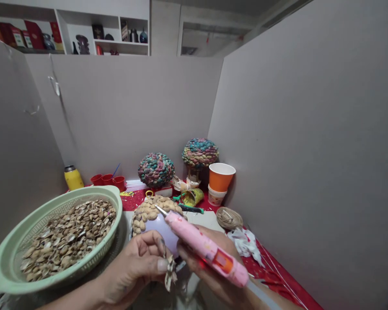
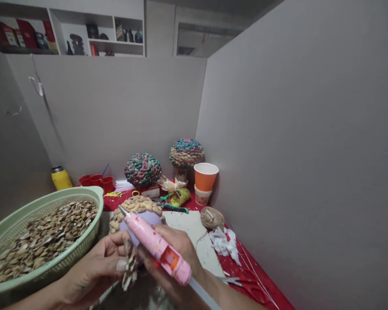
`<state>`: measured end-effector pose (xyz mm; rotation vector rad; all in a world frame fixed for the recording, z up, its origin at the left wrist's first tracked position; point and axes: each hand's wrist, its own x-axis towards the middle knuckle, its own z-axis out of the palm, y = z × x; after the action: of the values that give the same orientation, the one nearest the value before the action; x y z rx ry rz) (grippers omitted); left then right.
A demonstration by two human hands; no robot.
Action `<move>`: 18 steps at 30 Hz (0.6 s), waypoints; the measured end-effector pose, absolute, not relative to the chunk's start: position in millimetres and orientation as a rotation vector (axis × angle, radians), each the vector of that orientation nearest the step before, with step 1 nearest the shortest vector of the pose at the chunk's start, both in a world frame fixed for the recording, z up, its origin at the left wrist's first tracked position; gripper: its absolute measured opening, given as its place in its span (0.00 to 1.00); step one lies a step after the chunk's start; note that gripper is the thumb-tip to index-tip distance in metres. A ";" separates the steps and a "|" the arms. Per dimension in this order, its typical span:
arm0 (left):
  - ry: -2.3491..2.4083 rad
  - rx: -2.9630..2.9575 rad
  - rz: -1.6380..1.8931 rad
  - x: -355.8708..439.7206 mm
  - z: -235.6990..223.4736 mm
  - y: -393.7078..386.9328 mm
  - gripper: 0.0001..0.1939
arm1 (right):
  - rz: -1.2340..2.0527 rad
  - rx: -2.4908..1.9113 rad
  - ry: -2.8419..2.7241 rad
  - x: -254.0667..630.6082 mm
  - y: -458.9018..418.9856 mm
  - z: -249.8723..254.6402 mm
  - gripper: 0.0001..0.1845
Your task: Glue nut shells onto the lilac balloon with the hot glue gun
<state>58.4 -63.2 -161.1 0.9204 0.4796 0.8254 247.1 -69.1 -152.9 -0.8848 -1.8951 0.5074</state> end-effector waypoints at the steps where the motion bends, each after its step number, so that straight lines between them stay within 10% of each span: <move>1: 0.525 1.001 0.852 58.5 -161.7 -64.9 0.13 | 0.538 -0.908 -1.859 249.7 -71.2 -146.0 0.13; 18: 0.465 2.448 1.202 58.7 -187.7 -53.7 0.15 | 0.773 -0.945 -1.640 258.1 -69.0 -132.3 0.14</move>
<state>58.7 -53.7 -187.7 2.4475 0.4654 1.2016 258.1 -69.0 -132.3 -0.9449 -1.6400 0.7732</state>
